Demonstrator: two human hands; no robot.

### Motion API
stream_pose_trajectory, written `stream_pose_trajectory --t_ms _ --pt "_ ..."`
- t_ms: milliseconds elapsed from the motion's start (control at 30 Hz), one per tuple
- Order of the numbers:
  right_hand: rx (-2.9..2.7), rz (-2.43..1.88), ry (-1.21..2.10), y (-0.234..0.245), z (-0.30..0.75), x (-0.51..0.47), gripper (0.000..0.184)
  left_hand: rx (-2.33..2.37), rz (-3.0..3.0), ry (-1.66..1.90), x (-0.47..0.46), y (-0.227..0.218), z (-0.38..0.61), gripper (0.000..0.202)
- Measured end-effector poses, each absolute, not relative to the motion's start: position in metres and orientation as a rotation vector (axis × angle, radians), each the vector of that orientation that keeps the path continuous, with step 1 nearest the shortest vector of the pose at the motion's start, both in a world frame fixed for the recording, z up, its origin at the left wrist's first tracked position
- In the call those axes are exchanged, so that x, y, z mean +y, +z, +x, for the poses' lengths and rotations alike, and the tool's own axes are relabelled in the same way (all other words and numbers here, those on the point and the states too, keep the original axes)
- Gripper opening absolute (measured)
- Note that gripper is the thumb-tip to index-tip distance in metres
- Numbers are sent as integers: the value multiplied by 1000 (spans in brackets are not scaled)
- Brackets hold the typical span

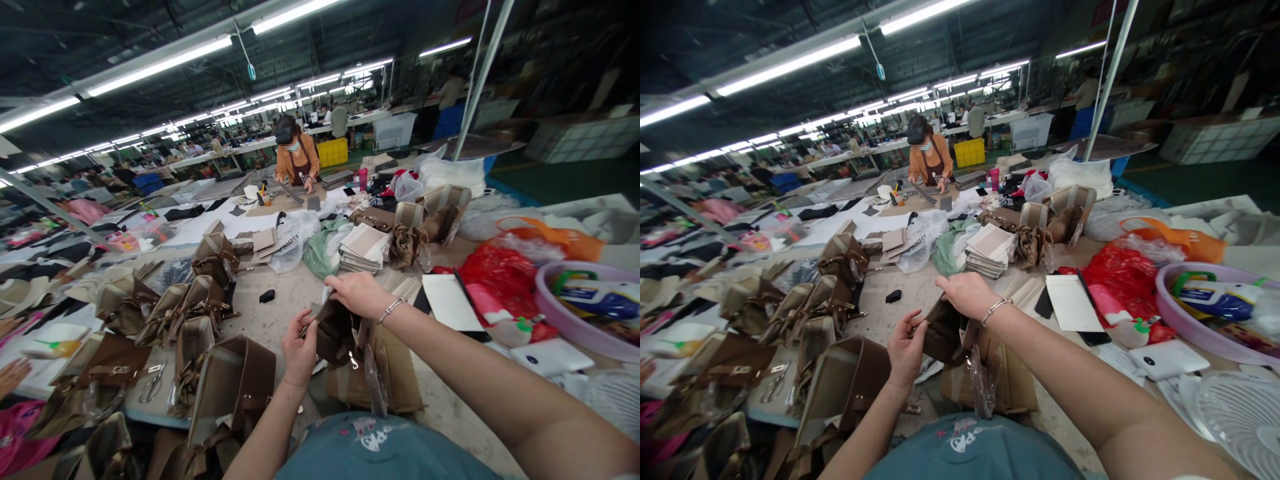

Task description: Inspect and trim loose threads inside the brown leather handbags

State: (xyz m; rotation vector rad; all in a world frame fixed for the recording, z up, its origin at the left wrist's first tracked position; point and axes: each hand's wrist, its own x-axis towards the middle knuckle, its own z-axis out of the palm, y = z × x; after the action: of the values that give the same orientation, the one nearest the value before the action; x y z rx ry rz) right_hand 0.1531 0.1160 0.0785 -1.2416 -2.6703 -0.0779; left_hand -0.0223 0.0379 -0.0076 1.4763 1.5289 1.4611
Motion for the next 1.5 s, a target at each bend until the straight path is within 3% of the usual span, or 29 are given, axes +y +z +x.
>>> stream_pose_trajectory --t_ms 167,367,433,567,667,1300,1500 --pt "-2734 -1209 -35 80 155 116 22 1489 1484 1442 36 -10 -26 35" --pt "-2732 -1219 -17 82 155 117 22 1486 1606 1307 26 -2 -36 69" --pt "-2731 -1214 -29 82 155 117 22 1551 1657 1279 26 0 -38 61" --pt "-2720 -1214 -47 82 156 117 22 1667 1780 1227 30 -1 -38 28" --pt "-2713 -1212 -46 81 157 116 23 1636 1815 1264 31 -3 -35 23" --pt "-2716 -1235 -62 78 154 119 27 1716 1721 1286 36 -2 -29 22" --pt "-2702 -1230 -62 76 152 121 25 1650 1588 1289 33 -6 -39 52"
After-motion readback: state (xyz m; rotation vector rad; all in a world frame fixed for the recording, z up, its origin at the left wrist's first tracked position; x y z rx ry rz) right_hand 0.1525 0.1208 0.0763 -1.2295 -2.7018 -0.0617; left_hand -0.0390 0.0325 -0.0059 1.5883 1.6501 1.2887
